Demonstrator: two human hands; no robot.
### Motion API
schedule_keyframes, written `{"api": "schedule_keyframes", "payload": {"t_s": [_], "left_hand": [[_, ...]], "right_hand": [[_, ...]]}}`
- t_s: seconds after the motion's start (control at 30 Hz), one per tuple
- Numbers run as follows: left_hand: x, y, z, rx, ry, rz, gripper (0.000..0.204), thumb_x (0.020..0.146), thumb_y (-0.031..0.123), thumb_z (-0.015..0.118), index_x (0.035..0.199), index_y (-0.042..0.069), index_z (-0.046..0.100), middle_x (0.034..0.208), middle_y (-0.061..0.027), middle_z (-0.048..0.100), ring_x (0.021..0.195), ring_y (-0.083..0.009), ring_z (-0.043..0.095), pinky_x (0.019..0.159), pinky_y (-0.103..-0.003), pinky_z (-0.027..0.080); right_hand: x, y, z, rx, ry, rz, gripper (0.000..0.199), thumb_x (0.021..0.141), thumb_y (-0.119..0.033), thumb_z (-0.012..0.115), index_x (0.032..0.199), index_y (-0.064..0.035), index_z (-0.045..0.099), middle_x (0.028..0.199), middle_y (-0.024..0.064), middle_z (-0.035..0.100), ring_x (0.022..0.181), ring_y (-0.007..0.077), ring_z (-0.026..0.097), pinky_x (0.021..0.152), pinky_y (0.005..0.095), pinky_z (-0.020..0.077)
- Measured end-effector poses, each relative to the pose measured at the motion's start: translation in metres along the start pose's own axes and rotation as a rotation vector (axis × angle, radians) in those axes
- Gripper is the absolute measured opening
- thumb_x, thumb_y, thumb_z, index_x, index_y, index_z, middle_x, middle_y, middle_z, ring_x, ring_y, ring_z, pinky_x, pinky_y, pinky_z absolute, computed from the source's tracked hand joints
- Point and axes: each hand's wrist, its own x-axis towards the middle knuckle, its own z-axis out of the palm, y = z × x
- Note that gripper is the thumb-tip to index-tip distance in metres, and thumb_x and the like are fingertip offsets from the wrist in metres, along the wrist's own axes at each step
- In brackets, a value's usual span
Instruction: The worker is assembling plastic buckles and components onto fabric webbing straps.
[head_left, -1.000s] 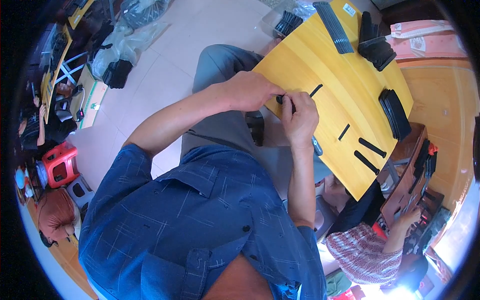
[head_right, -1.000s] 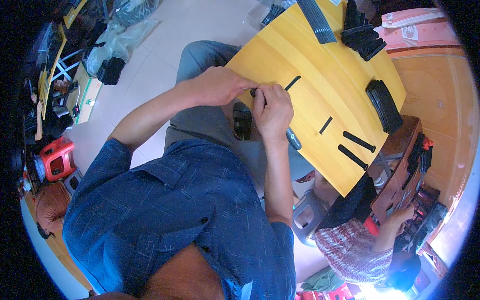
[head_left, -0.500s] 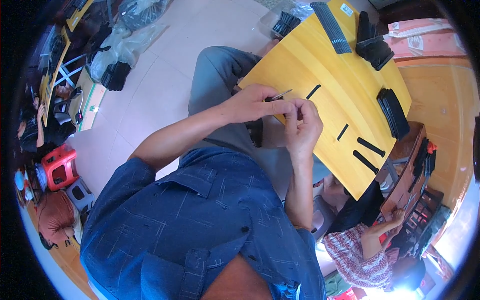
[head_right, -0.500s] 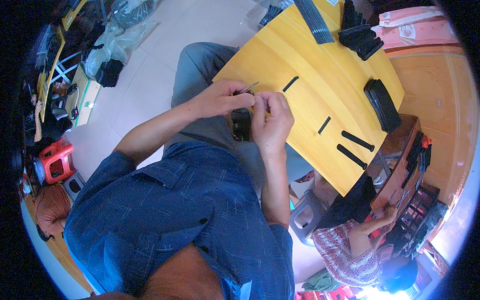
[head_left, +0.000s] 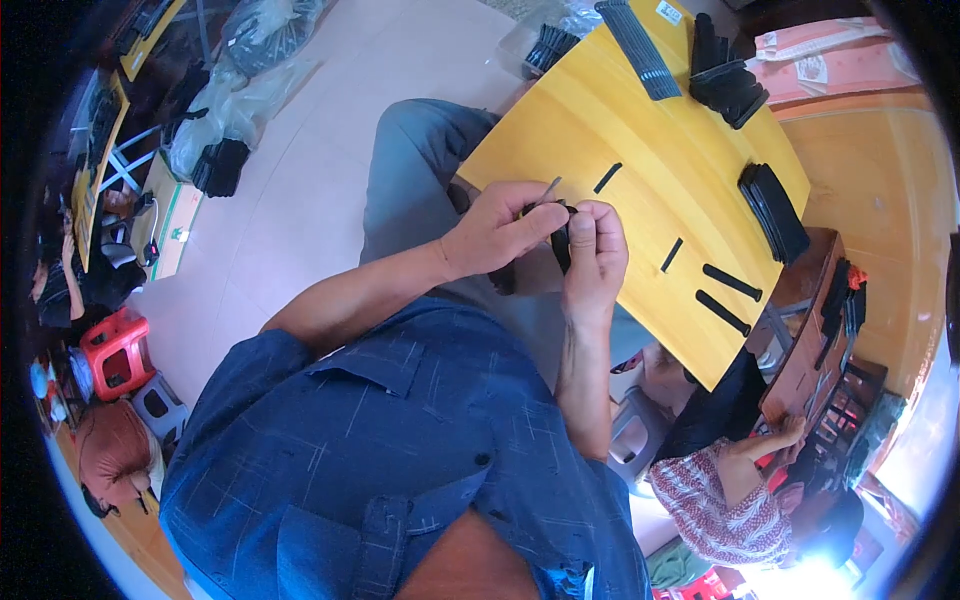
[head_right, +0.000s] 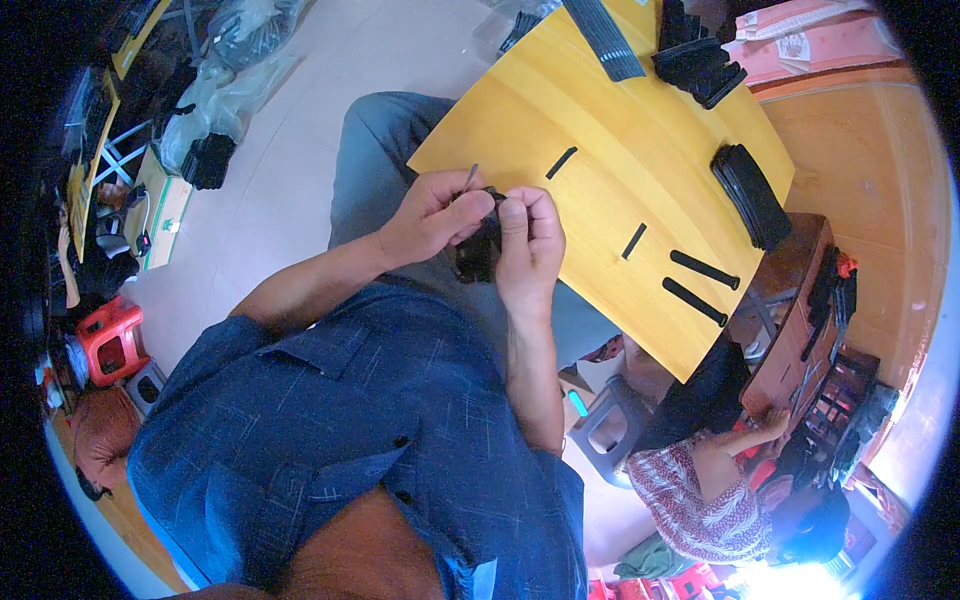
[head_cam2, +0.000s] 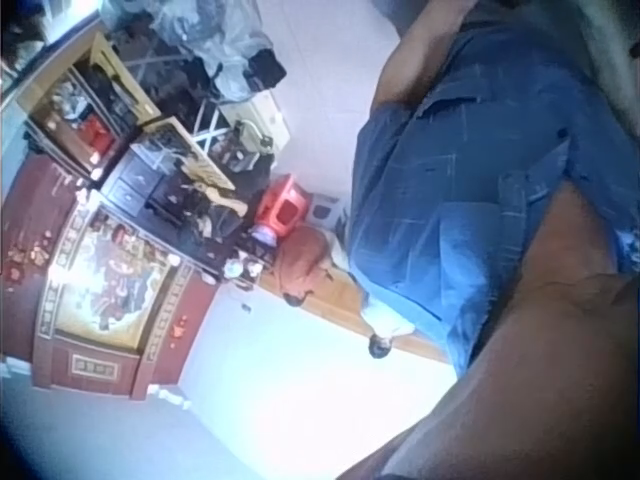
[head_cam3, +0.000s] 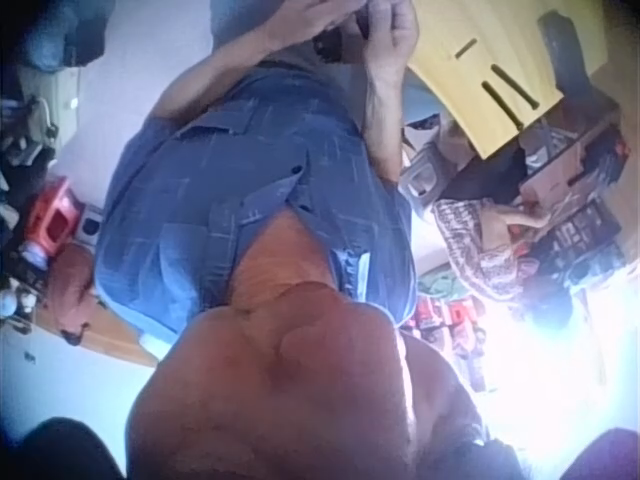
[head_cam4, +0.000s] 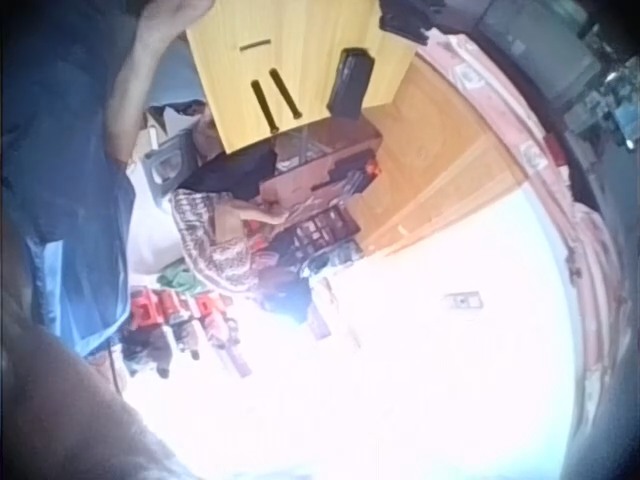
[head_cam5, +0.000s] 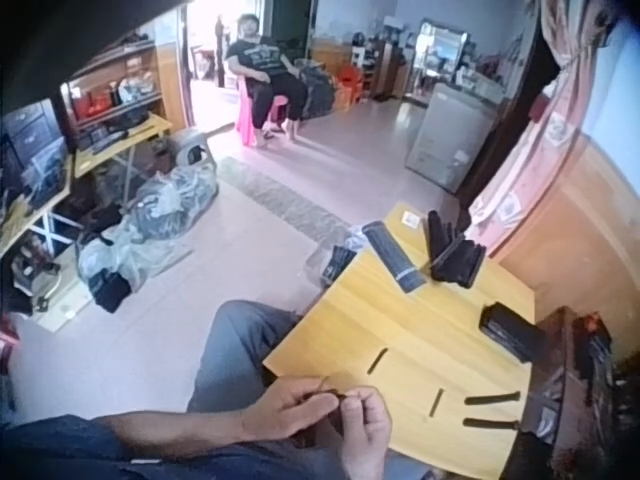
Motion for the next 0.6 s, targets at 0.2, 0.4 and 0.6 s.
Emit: {"api": "schedule_keyframes", "payload": {"t_s": [0.2, 0.4, 0.6], "left_hand": [[0.002, 0.009, -0.004, 0.104, -0.039, 0.043, 0.031, 0.106, 0.025, 0.059, 0.081, 0.007, 0.060, 0.066, 0.0056, 0.053, 0.059, -0.0020, 0.046, 0.050, -0.023, 0.034], [-0.004, 0.023, -0.003, -0.059, -0.116, -0.080, 0.031, 0.108, 0.026, 0.056, 0.084, 0.008, 0.058, 0.065, 0.0065, 0.047, 0.056, -0.0021, 0.041, 0.049, -0.021, 0.033], [-0.009, 0.027, 0.004, -0.101, -0.080, -0.051, 0.032, 0.108, 0.025, 0.056, 0.082, 0.009, 0.058, 0.064, 0.0047, 0.050, 0.055, -0.0027, 0.043, 0.049, -0.021, 0.033]], "right_hand": [[0.000, -0.053, -0.011, -0.758, -0.249, -0.062, 0.016, 0.099, -0.018, 0.067, 0.095, -0.0045, 0.060, 0.078, 0.0124, 0.064, 0.069, 0.0294, 0.062, 0.066, 0.0374, 0.0504], [0.015, -0.053, -0.025, -0.632, -0.448, -0.196, 0.020, 0.099, -0.021, 0.066, 0.090, -0.0043, 0.061, 0.074, 0.0182, 0.060, 0.066, 0.0358, 0.061, 0.062, 0.0436, 0.0485], [0.005, -0.044, -0.022, -0.410, -0.431, -0.097, 0.024, 0.102, -0.019, 0.062, 0.085, -0.0022, 0.062, 0.073, 0.0184, 0.060, 0.064, 0.0343, 0.061, 0.059, 0.0386, 0.0474]]}}
